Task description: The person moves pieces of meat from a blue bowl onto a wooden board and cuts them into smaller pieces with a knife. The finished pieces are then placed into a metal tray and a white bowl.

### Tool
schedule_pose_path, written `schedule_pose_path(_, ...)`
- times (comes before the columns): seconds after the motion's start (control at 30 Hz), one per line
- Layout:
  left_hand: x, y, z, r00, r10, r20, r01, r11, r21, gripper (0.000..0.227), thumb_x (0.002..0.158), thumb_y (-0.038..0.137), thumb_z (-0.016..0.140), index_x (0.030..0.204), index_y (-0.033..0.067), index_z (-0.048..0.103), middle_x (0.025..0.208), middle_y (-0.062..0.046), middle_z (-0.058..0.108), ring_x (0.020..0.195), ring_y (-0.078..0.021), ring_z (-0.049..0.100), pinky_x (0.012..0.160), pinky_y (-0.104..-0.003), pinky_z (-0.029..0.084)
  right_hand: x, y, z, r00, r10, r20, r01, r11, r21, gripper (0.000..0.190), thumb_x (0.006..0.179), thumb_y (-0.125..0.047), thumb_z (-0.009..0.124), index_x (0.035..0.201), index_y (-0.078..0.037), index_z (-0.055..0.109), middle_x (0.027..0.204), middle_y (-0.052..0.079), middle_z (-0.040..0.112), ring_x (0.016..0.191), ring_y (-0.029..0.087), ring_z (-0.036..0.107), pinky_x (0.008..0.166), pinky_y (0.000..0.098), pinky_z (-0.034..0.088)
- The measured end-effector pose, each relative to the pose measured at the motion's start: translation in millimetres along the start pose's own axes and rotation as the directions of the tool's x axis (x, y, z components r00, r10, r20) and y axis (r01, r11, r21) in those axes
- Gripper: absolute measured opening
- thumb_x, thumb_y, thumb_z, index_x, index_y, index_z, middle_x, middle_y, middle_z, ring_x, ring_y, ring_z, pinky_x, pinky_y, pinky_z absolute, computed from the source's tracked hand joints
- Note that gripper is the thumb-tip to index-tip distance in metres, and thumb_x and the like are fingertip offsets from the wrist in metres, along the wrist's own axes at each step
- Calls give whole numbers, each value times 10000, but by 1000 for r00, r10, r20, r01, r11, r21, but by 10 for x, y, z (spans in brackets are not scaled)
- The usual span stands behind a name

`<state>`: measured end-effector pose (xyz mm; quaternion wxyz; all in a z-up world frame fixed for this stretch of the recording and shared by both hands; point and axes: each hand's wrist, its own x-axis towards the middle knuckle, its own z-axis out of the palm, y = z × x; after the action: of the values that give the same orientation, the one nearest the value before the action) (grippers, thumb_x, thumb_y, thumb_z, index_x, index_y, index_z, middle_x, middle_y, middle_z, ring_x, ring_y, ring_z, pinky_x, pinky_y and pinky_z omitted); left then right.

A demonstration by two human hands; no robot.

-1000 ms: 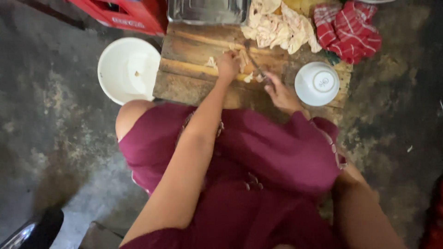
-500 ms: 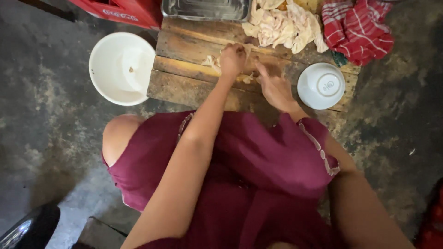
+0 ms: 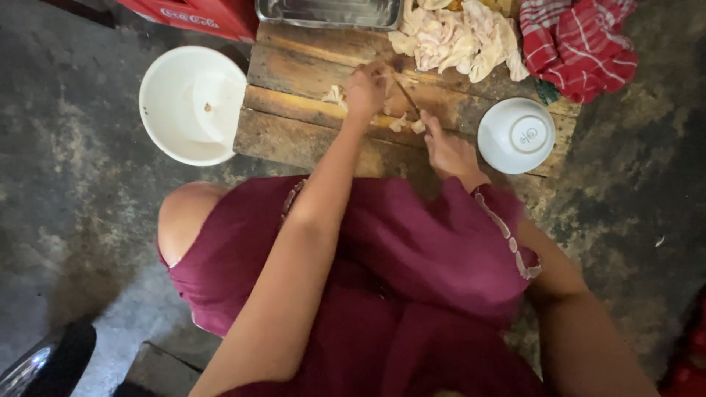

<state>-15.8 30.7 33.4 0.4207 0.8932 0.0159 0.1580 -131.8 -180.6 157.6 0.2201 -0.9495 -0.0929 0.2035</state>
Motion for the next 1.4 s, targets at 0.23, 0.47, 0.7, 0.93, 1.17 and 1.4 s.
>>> schedule_pose_path(0.23,-35,-30,-23,999,-5,-40,1,995,-100,112,782,39,691,892,47,675,881,-210,712,832,-403,700,720,-457,560,507,-96,189,976,-185,-111,176,980,-88,484,1096,-292,456,1562,-243,336,805,257,704,745,501,673,697,627,508)
schedule_pose_path(0.47,76,-268,100,998,-59,5,58,995,84,108,816,87,727,902,43,679,784,-202,701,752,-419,678,652,-493,519,49,-257,-115,997,-59,43,60,998,-13,511,1074,-253,473,1560,-224,319,835,273,698,755,522,660,691,631,505)
schedule_pose_path(0.7,9,-380,166,893,-415,175,447,863,-234,146,1001,187,677,997,54,738,790,-174,725,696,-307,765,647,-398,570,8,-241,-149,936,-192,-295,263,939,222,461,1080,-176,527,1516,-187,375,1211,305,668,998,533,659,846,588,514)
schedule_pose_path(0.93,7,-286,93,973,-174,152,198,967,-161,153,824,143,739,959,77,768,881,-170,770,787,-328,756,705,-412,583,79,-357,-171,962,-154,-227,186,974,131,453,1082,-222,527,1514,-232,391,976,252,700,836,514,671,724,596,519)
schedule_pose_path(1.17,73,-328,39,985,-155,73,159,986,-50,199,785,178,774,826,20,661,762,-200,709,764,-414,702,678,-478,553,265,-336,-90,975,-166,-151,172,985,31,460,1087,-232,523,1524,-215,383,672,221,663,654,497,656,629,611,505)
schedule_pose_path(1.4,23,-261,6,977,-161,139,162,987,10,115,788,124,724,880,66,686,794,-178,728,788,-396,716,719,-476,557,521,-330,173,973,-212,-89,212,977,-9,526,1083,-227,496,1566,-181,293,668,225,666,598,476,659,582,594,508)
